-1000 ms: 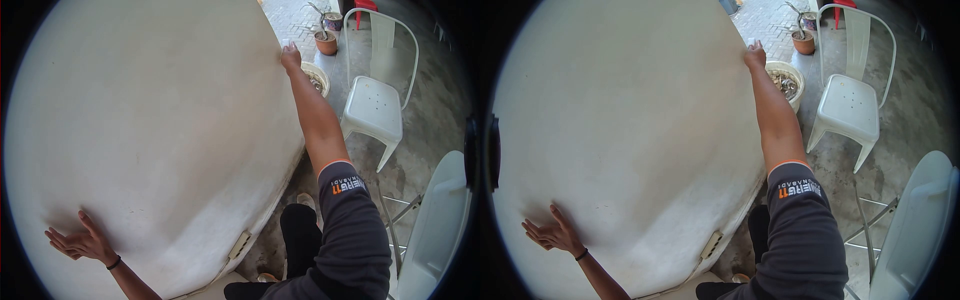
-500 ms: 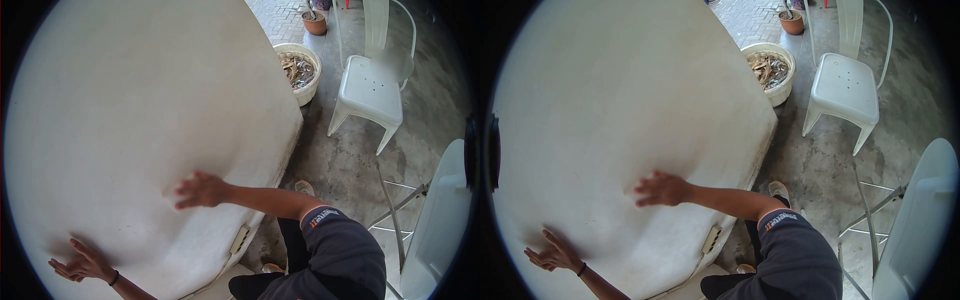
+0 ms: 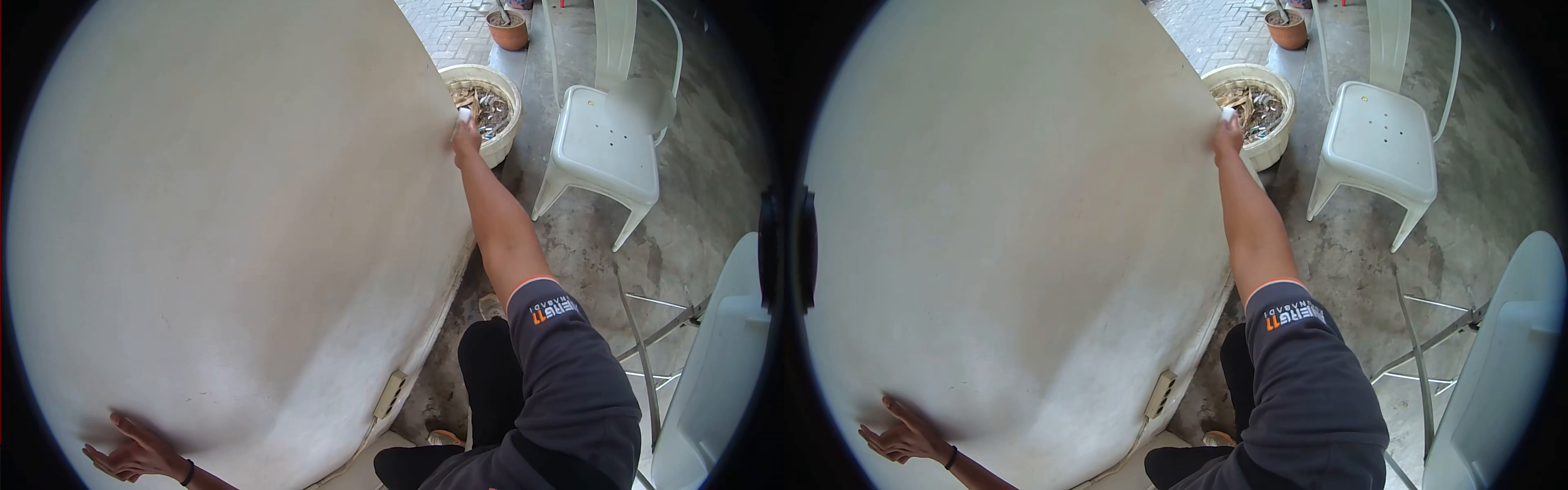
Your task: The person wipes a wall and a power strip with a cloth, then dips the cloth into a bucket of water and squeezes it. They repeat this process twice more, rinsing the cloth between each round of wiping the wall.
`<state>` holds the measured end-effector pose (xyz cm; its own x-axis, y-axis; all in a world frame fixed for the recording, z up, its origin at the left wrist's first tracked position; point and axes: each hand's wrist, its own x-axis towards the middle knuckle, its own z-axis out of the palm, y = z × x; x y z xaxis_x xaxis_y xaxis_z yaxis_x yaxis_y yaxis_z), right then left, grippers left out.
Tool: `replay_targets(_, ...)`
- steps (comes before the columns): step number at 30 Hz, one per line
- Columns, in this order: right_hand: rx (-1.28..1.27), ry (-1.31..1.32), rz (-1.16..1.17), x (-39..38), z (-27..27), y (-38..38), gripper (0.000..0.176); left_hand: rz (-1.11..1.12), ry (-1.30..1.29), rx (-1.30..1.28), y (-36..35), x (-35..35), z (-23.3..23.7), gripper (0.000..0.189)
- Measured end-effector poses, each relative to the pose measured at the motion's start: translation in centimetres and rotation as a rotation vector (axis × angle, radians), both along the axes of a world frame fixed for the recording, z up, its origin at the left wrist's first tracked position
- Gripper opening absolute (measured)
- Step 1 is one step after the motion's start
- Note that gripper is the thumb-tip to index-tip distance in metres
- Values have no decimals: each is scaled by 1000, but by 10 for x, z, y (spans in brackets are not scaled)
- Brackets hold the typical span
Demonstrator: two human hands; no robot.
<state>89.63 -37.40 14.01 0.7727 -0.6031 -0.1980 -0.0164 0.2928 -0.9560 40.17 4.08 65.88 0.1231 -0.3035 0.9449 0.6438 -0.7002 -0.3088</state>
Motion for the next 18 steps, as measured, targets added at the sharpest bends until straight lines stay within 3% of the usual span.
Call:
replay_targets(1,161,76,49,-7,-4,-1,53,-7,9,12,0,1,0,95)
replay_targets(4,631,-95,-150,-53,-23,23,49,-5,15,19,2,0,2,96)
replay_targets(5,678,-49,-134,-86,-19,36,45,1,16,8,3,-1,1,97)
replay_targets(9,1071,191,46,-248,-28,126,40,10,72,65,18,-5,8,108)
replay_targets(10,1156,189,166,-293,-31,151,41,-145,47,102,27,-1,8,101)
replay_targets(14,1214,390,582,-453,7,204,35,-142,122,126,50,8,14,95)
replay_targets(18,989,515,1012,-548,26,192,32,-226,225,51,71,4,12,90)
